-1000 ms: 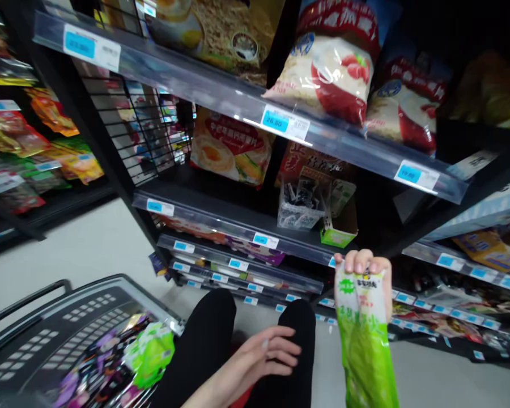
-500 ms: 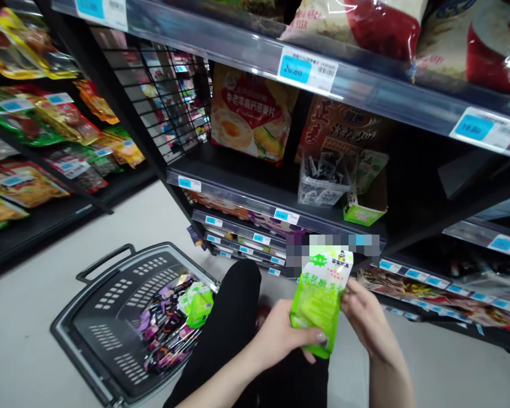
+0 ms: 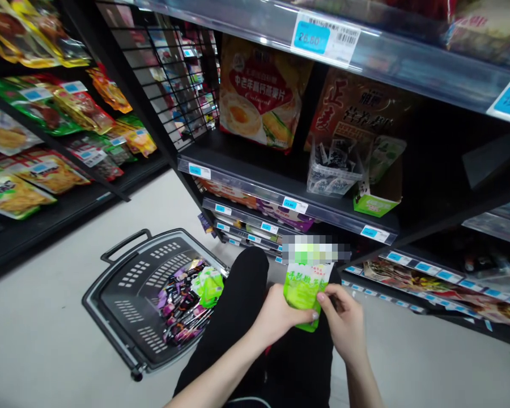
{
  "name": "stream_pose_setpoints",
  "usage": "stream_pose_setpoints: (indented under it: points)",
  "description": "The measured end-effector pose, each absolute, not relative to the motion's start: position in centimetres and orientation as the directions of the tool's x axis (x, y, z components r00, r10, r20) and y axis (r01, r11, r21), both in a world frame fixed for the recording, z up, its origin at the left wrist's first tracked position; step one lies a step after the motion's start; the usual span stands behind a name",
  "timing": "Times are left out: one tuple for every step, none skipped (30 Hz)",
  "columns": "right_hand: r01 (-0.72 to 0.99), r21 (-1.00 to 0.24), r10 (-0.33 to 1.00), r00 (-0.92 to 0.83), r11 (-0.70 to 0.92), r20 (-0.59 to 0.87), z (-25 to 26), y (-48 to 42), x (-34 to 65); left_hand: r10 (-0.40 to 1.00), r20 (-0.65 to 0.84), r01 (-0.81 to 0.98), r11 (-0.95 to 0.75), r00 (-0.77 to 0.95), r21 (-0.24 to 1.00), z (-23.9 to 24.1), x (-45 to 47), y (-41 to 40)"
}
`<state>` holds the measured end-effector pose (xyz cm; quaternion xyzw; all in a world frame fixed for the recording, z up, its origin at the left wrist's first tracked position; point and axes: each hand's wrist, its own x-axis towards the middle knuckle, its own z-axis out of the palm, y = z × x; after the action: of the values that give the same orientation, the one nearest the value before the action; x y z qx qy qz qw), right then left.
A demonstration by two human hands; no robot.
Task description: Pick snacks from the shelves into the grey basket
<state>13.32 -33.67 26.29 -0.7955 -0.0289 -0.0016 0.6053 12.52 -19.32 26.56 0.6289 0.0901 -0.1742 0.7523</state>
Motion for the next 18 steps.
stream_pose_setpoints:
  points:
    - [0.027, -0.977, 0.077, 0.997, -0.213, 0.01, 26.5, -33.5, 13.4, -0.142, -0.363, 0.38, 0.127, 0.921, 0.916, 26.5, 12.5, -19.4]
    - [0.002, -0.988, 0.107, 0.994, -0.153, -0.015, 26.7, -33.4, 13.4, -0.143, -0.37, 0.386, 0.108, 0.918, 0.916, 26.5, 12.4, -19.4]
    - [-0.025, -0.995, 0.128, 0.991, -0.096, -0.037, 26.9, -33.3, 13.5, -0.145, -0.376, 0.391, 0.092, 0.915, 0.916, 26.5, 12.4, -19.5]
    - [-0.05, -0.997, 0.137, 0.989, -0.052, -0.057, 27.0, -33.2, 13.6, -0.148, -0.381, 0.395, 0.08, 0.913, 0.915, 26.5, 12.4, -19.6]
    - [-0.071, -0.997, 0.135, 0.988, -0.024, -0.074, 27.0, -33.1, 13.6, -0.151, -0.385, 0.399, 0.075, 0.91, 0.914, 26.5, 12.4, -19.7]
    - [-0.089, -0.996, 0.128, 0.988, -0.01, -0.09, 27.0, -33.2, 13.7, -0.152, -0.389, 0.402, 0.072, 0.909, 0.913, 26.4, 12.4, -19.7]
    - [-0.106, -0.994, 0.123, 0.987, -0.005, -0.106, 26.9, -33.2, 13.7, -0.155, -0.395, 0.408, 0.066, 0.906, 0.91, 26.4, 12.4, -19.7]
    - [-0.121, -0.993, 0.122, 0.985, -0.005, -0.121, 26.7, -33.3, 13.7, -0.16, -0.405, 0.418, 0.054, 0.9, 0.907, 26.3, 12.3, -19.7]
    - [-0.134, -0.991, 0.115, 0.984, -0.012, -0.134, 26.5, -33.4, 13.7, -0.173, -0.415, 0.428, 0.043, 0.893, 0.903, 26.2, 12.3, -19.6]
    - [-0.144, -0.989, 0.099, 0.984, -0.024, -0.145, 26.3, -33.6, 13.7, -0.197, -0.419, 0.435, 0.044, 0.886, 0.899, 26.0, 12.3, -19.6]
    - [-0.153, -0.987, 0.081, 0.984, -0.038, -0.156, 26.0, -33.7, 13.7, -0.226, -0.414, 0.437, 0.058, 0.882, 0.898, 25.9, 12.3, -19.6]
    - [-0.163, -0.985, 0.063, 0.984, -0.05, -0.166, 25.9, -33.7, 13.6, -0.254, -0.4, 0.432, 0.086, 0.881, 0.898, 25.7, 12.2, -19.6]
    - [-0.172, -0.984, 0.051, 0.983, -0.055, -0.175, 25.7, -33.8, 13.6, -0.27, -0.384, 0.426, 0.12, 0.883, 0.897, 25.6, 12.2, -19.6]
    - [-0.178, -0.983, 0.048, 0.982, -0.051, -0.18, 25.7, -33.8, 13.6, -0.271, -0.371, 0.42, 0.15, 0.888, 0.895, 25.6, 12.1, -19.7]
    - [-0.18, -0.983, 0.056, 0.982, -0.04, -0.183, 25.7, -33.7, 13.6, -0.255, -0.368, 0.416, 0.168, 0.894, 0.894, 25.5, 12.1, -19.8]
    - [-0.178, -0.984, 0.074, 0.981, -0.024, -0.18, 25.7, -33.7, 13.6, -0.232, -0.374, 0.416, 0.17, 0.898, 0.894, 25.5, 12.1, -19.9]
    - [-0.17, -0.985, 0.092, 0.981, -0.011, -0.171, 25.8, -33.7, 13.7, -0.208, -0.384, 0.418, 0.155, 0.9, 0.895, 25.5, 12.0, -20.0]
    - [-0.16, -0.987, 0.1, 0.982, -0.005, -0.16, 25.8, -33.6, 13.7, -0.19, -0.391, 0.418, 0.13, 0.901, 0.899, 25.5, 12.0, -20.0]
